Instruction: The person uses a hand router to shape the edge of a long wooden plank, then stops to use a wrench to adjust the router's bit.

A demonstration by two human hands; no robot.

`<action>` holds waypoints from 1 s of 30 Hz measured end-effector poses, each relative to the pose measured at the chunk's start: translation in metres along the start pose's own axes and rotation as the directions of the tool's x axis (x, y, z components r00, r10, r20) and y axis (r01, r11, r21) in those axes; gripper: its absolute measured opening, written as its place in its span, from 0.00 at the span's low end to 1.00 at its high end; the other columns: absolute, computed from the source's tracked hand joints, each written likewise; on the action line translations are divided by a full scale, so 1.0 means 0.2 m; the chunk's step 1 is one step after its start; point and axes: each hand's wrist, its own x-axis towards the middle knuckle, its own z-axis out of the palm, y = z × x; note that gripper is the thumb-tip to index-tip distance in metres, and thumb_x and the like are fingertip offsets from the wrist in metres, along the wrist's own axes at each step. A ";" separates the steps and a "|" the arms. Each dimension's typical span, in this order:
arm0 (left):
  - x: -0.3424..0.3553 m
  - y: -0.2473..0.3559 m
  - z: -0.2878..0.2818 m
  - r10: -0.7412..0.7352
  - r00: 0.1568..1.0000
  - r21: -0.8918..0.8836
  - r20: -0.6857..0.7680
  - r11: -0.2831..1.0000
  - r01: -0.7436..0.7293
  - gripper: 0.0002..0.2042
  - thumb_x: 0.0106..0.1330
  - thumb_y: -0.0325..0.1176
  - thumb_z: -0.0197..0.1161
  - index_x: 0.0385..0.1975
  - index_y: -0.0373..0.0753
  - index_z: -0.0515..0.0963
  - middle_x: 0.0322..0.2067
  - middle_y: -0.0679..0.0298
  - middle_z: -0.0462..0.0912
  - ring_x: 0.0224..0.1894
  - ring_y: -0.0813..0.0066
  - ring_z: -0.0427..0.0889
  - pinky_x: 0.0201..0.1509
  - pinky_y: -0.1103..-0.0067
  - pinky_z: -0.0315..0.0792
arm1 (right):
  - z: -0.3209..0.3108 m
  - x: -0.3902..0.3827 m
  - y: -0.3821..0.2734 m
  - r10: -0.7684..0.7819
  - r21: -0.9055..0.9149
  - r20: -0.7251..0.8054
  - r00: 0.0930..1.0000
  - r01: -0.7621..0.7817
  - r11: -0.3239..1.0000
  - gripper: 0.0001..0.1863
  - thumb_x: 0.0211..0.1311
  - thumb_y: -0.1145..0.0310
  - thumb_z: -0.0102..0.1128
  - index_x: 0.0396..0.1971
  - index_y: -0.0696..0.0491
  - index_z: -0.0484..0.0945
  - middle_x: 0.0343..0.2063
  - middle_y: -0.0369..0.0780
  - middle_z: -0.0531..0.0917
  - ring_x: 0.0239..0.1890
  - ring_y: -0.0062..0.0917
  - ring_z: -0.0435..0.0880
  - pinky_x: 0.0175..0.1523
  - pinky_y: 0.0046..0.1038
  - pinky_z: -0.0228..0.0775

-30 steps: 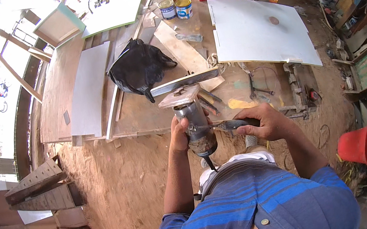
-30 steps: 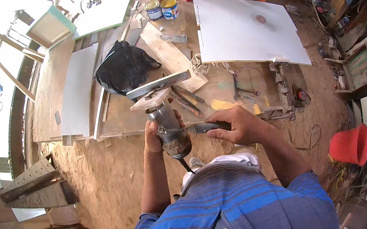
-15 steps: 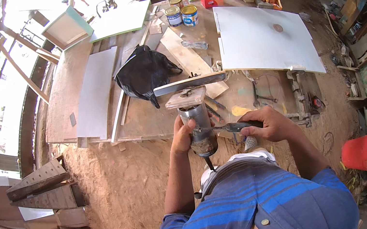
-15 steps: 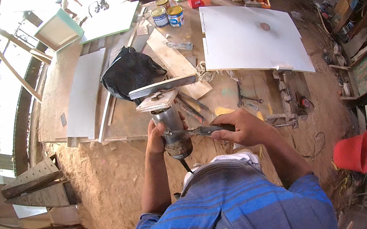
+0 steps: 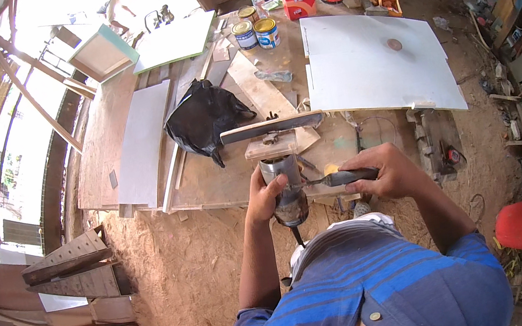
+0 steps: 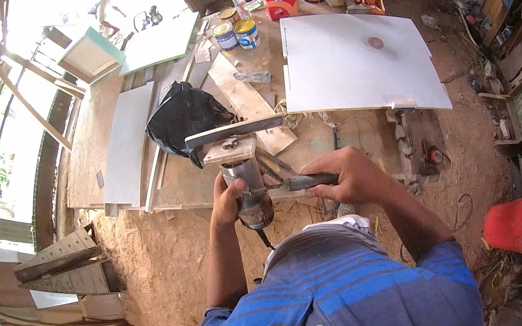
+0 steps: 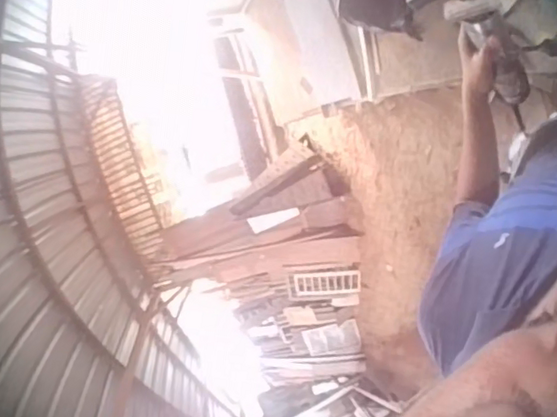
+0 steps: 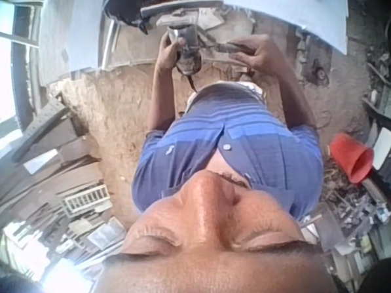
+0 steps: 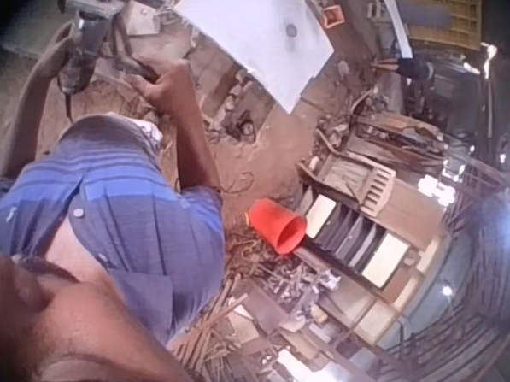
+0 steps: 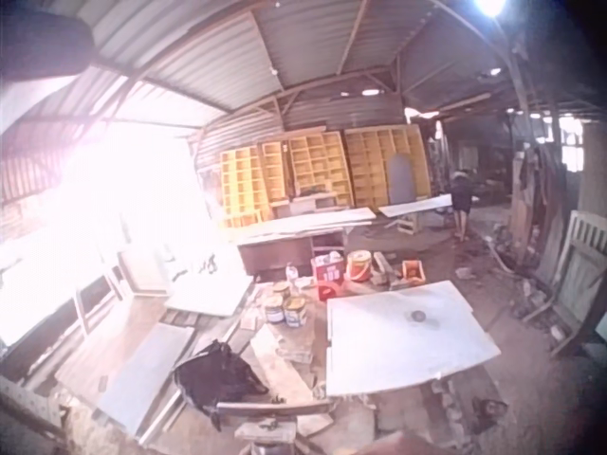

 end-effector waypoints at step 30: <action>0.06 0.02 0.10 0.003 1.000 -0.038 0.020 0.999 -0.002 0.35 0.63 0.55 0.71 0.56 0.27 0.76 0.43 0.52 0.87 0.42 0.62 0.90 0.46 0.68 0.84 | 0.06 -0.03 0.10 -0.059 -0.014 -0.116 0.992 0.058 0.998 0.25 0.49 0.72 0.82 0.50 0.56 0.89 0.40 0.46 0.91 0.39 0.30 0.90 0.44 0.31 0.81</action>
